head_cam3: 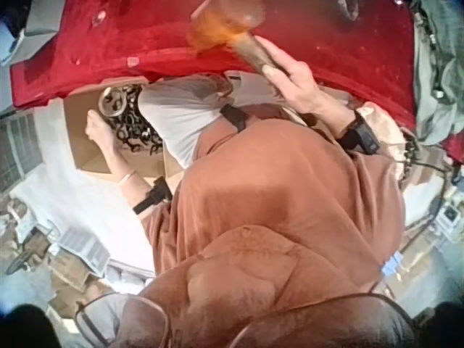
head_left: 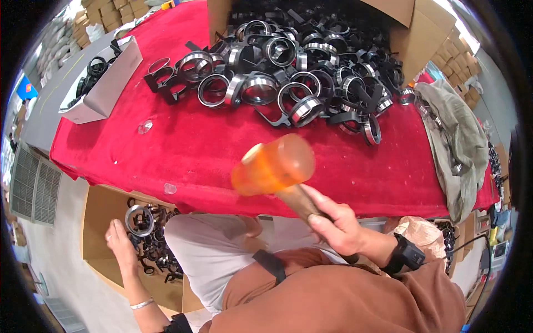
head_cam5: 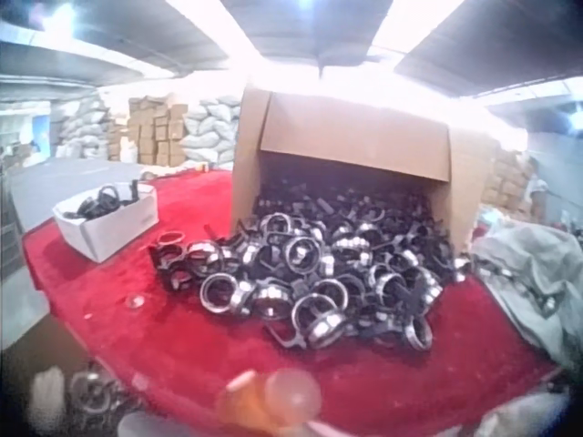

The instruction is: Assembling circular components by pressing rings or bearings into place using a rubber mallet.

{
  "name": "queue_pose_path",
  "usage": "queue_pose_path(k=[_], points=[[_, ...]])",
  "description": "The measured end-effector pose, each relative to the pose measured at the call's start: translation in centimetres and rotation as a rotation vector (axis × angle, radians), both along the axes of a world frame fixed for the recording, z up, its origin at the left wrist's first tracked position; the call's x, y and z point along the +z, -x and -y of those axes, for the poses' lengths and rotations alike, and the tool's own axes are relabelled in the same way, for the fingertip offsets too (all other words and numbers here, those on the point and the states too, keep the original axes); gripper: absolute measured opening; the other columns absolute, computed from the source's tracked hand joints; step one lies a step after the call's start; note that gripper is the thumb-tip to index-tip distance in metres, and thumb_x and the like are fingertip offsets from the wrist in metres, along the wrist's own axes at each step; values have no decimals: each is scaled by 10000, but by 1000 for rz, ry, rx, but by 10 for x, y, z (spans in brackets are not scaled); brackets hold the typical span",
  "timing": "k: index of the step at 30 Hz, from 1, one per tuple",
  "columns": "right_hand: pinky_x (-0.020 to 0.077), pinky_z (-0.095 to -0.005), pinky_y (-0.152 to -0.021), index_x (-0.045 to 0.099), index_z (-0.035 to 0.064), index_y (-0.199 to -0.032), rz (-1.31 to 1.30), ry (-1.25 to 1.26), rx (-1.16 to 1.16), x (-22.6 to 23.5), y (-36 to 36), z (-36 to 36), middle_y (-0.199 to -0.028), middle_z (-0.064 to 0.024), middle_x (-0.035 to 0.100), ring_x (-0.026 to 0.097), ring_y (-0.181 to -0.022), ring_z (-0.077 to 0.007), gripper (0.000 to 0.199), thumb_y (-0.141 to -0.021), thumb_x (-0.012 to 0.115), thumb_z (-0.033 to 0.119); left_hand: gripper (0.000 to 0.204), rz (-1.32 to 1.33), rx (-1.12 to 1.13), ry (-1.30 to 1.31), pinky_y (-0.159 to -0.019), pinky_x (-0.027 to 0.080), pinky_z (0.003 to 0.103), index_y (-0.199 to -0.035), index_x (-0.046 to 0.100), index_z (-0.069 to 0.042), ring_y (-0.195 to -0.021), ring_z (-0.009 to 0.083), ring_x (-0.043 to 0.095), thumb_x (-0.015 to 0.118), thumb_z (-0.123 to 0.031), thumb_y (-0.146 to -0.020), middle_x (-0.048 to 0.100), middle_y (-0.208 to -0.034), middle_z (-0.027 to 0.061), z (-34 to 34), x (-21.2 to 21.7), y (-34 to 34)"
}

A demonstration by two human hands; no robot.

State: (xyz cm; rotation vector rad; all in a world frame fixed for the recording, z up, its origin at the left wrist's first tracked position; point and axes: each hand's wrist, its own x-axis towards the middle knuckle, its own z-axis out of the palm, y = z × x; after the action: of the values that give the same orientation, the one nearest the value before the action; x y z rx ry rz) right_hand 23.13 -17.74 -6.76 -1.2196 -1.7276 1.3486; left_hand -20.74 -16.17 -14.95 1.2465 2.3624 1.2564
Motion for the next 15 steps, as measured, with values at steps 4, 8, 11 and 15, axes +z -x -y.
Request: queue_pose_path(k=[4, 8, 11, 15], points=[[428, -213, -532, 169, 76, -1426, -317, 18, -213, -12, -16, 0, -779, -36, 530, 473, -590, -78, 548, -935, 407, 127, 386, -707, -287, -174, -915, 366, 417, -1095, 559, 15, -1077, 347, 449, 625, -211, -789, 532, -1109, 195, -43, 43, -79], [448, -241, -489, 171, 130, -1428, -454, -30, -452, 0, -31, -11, -748, -80, 535, 510, -558, -119, 520, -954, 383, 169, 409, -753, -835, -386, -920, 364, 404, -1065, 575, -33, -1058, 308, 459, 689, -217, -718, 512, -1119, 150, -115, 70, -230], [458, -244, -477, 177, 143, -1426, -510, -9, -478, 14, -33, -10, -745, -75, 543, 522, -542, -115, 511, -958, 376, 196, 345, -857, -887, -342, -892, 341, 412, -954, 594, -54, -1064, 298, 429, 686, -286, -716, 499, -1129, 112, -150, 58, -280], [455, -241, -470, 162, 150, -1430, -512, 42, -540, 11, -40, -8, -733, -66, 543, 516, -531, -109, 527, -957, 388, 200, 187, -703, -993, -304, -899, 299, 454, -850, 623, -61, -998, 303, 471, 629, -230, -771, 570, -971, 105, -170, 56, -283]])
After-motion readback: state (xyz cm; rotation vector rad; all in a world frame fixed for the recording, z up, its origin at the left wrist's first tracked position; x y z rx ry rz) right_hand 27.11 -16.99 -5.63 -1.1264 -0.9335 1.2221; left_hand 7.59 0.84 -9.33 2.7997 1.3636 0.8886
